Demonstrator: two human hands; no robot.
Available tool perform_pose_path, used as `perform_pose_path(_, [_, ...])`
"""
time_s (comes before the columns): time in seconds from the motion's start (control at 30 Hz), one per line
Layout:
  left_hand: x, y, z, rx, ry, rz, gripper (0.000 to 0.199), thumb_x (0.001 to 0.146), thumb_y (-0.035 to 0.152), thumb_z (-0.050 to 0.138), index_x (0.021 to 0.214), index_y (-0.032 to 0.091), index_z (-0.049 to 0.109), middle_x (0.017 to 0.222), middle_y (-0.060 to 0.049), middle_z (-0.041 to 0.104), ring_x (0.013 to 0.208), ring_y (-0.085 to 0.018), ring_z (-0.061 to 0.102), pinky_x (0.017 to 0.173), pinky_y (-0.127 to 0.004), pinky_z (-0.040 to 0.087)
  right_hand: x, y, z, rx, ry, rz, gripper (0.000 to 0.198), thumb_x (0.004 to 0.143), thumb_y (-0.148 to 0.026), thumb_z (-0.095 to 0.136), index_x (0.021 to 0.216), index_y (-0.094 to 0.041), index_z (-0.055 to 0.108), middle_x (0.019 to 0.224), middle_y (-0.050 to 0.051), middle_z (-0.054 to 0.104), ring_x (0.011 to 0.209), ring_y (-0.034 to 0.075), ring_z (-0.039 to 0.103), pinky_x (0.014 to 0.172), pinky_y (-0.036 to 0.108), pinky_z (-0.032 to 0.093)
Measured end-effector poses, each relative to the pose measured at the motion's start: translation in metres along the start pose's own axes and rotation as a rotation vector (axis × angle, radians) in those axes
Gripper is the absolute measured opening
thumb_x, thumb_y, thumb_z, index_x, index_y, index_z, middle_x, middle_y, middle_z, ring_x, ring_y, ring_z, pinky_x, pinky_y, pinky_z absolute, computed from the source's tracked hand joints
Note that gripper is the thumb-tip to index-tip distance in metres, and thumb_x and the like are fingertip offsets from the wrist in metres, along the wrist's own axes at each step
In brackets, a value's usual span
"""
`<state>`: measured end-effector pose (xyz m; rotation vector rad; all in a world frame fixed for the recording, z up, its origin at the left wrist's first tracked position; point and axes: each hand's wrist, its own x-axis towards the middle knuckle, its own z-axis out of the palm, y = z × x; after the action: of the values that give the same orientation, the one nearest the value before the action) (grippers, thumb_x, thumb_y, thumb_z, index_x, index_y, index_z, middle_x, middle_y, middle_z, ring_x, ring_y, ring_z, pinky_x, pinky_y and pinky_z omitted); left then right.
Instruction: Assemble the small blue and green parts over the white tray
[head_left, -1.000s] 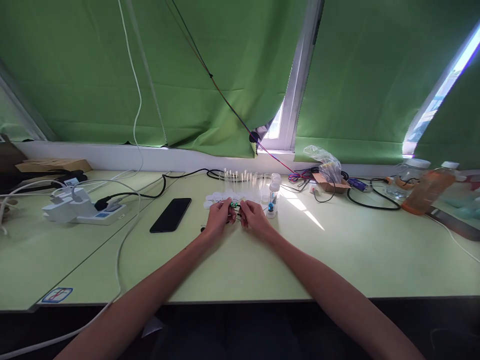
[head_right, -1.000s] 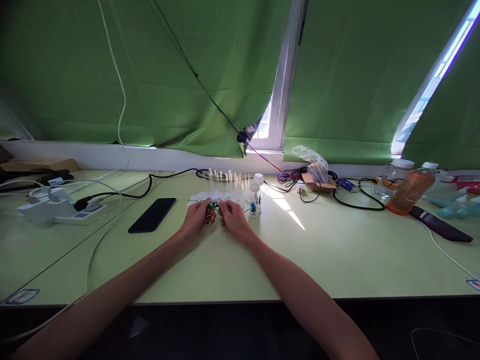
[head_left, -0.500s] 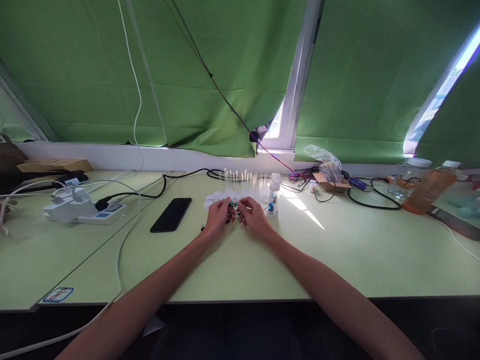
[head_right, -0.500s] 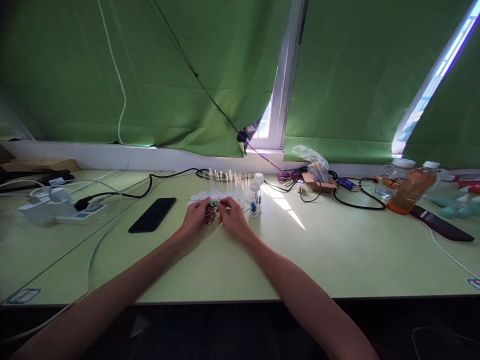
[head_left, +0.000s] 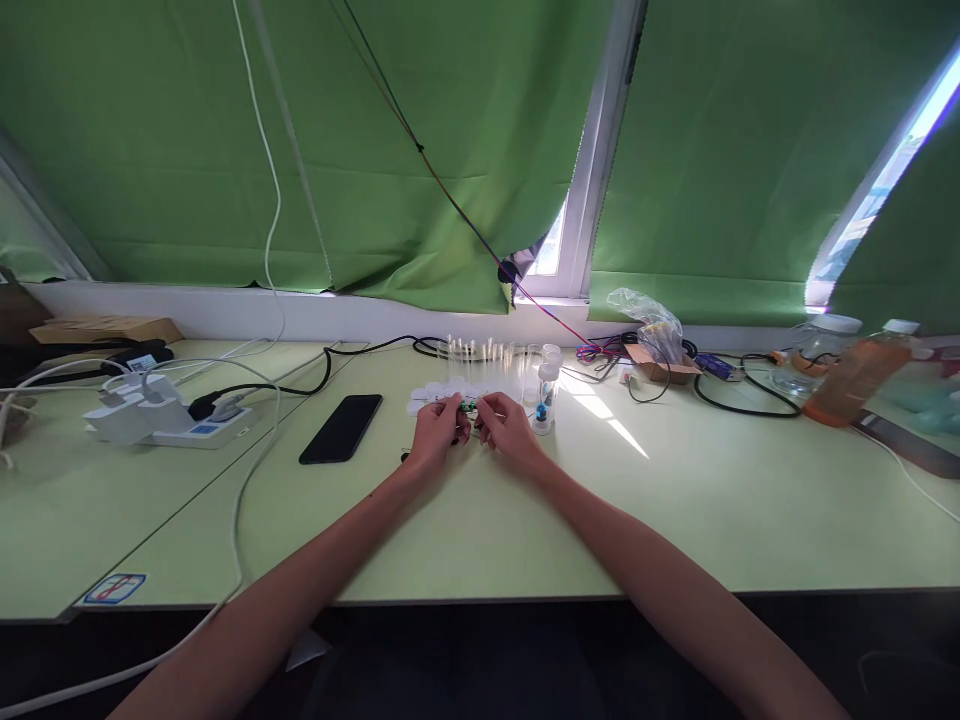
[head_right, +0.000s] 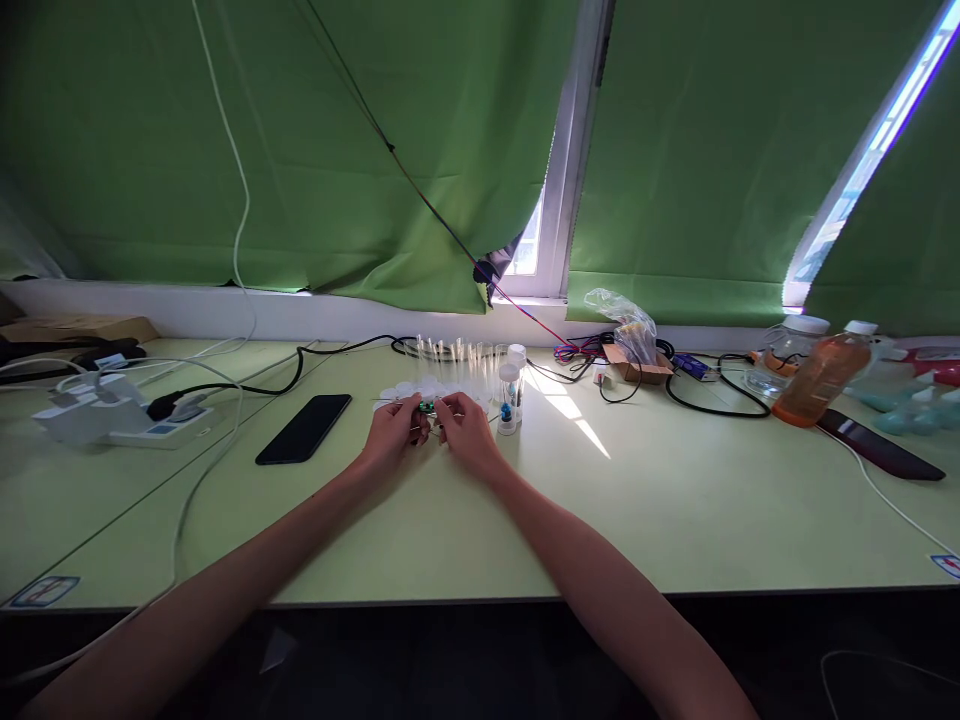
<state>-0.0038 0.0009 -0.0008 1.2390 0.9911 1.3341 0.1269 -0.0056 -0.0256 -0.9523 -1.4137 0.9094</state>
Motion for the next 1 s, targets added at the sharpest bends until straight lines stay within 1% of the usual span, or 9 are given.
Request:
perform_pose_path(0.07, [0.0005,0.0001,-0.0005,-0.006,0.019,-0.003,0.034,0.084,0.035,0.057,0.055,0.017,0.05,0.048,0.0,0.05,0.039,-0.009,0.045,0.041,-0.023,0.035,-0.0005,-0.0011,0.0001,0.041,-0.015,-0.004,0.039,0.08,-0.057,0.061,0.091,-0.02,0.054,0.078,0.0,0.061,0.051,0.01,0.055,0.039,0.022,0.039])
perform_pose_path(0.17, [0.0014,-0.0007,-0.0015,-0.018,0.011,-0.006,0.033,0.084,0.033,0.057,0.056,0.017,0.051,0.048,0.0,0.05,0.039,-0.009,0.046,0.04,-0.023,0.035,-0.0009,-0.0019,0.0002,0.079,-0.034,-0.008,0.037,0.078,-0.053,0.063,0.091,-0.02,0.052,0.079,0.0,0.06,0.052,0.01,0.055,0.039,0.022,0.038])
perform_pose_path(0.4, [0.0006,-0.0007,-0.0019,-0.005,-0.005,-0.02,0.034,0.084,0.034,0.057,0.055,0.017,0.05,0.047,0.0,0.05,0.04,-0.009,0.046,0.041,-0.023,0.036,-0.0008,-0.0022,-0.0009,0.038,-0.065,-0.015,0.036,0.084,-0.055,0.057,0.082,-0.021,0.05,0.057,-0.004,0.053,0.047,0.012,0.05,0.041,0.024,0.039])
perform_pose_path(0.53, [0.002,-0.0025,-0.0024,0.006,-0.038,-0.024,0.035,0.083,0.038,0.059,0.056,0.017,0.05,0.048,0.0,0.051,0.039,-0.009,0.044,0.041,-0.023,0.035,-0.0009,-0.002,-0.0021,-0.062,-0.039,-0.005,0.043,0.087,-0.061,0.049,0.072,-0.021,0.05,0.055,-0.003,0.053,0.046,0.011,0.05,0.046,0.025,0.04])
perform_pose_path(0.7, [0.0037,-0.005,-0.0023,-0.01,-0.047,-0.025,0.034,0.081,0.039,0.061,0.057,0.017,0.051,0.049,-0.001,0.052,0.041,-0.011,0.048,0.041,-0.024,0.036,-0.0004,-0.0005,-0.002,-0.128,0.001,0.018,0.052,0.088,-0.067,0.042,0.065,-0.021,0.048,0.051,-0.002,0.05,0.047,0.012,0.049,0.047,0.025,0.039])
perform_pose_path(0.8, [0.0028,-0.004,-0.0016,-0.008,-0.032,-0.019,0.034,0.082,0.038,0.059,0.057,0.017,0.051,0.048,0.0,0.051,0.04,-0.01,0.046,0.04,-0.023,0.035,-0.0011,-0.0018,-0.0013,-0.112,-0.01,0.007,0.047,0.088,-0.064,0.044,0.073,-0.02,0.052,0.055,-0.003,0.053,0.045,0.011,0.049,0.047,0.024,0.039])
perform_pose_path(0.87, [0.0019,-0.0028,-0.0014,-0.009,-0.021,-0.02,0.034,0.082,0.037,0.058,0.056,0.017,0.051,0.047,0.0,0.05,0.039,-0.009,0.045,0.04,-0.023,0.035,-0.0022,-0.0037,-0.0007,-0.078,-0.014,-0.014,0.04,0.087,-0.06,0.05,0.087,-0.021,0.054,0.06,-0.004,0.056,0.045,0.01,0.05,0.047,0.023,0.04])
perform_pose_path(0.93, [0.0013,-0.0014,-0.0012,-0.022,-0.007,-0.025,0.035,0.082,0.036,0.058,0.054,0.017,0.05,0.047,0.0,0.049,0.039,-0.009,0.045,0.04,-0.023,0.035,-0.0034,-0.0054,-0.0001,-0.035,-0.022,-0.028,0.038,0.085,-0.057,0.056,0.098,-0.021,0.052,0.067,-0.005,0.058,0.047,0.009,0.052,0.047,0.023,0.041])
perform_pose_path(1.0, [0.0008,-0.0002,-0.0009,-0.04,0.007,-0.034,0.034,0.082,0.035,0.058,0.054,0.017,0.049,0.047,0.001,0.049,0.039,-0.009,0.045,0.04,-0.023,0.035,-0.0044,-0.0063,0.0003,-0.008,-0.04,-0.036,0.037,0.084,-0.054,0.058,0.1,-0.021,0.051,0.072,-0.004,0.058,0.049,0.009,0.054,0.047,0.022,0.041])
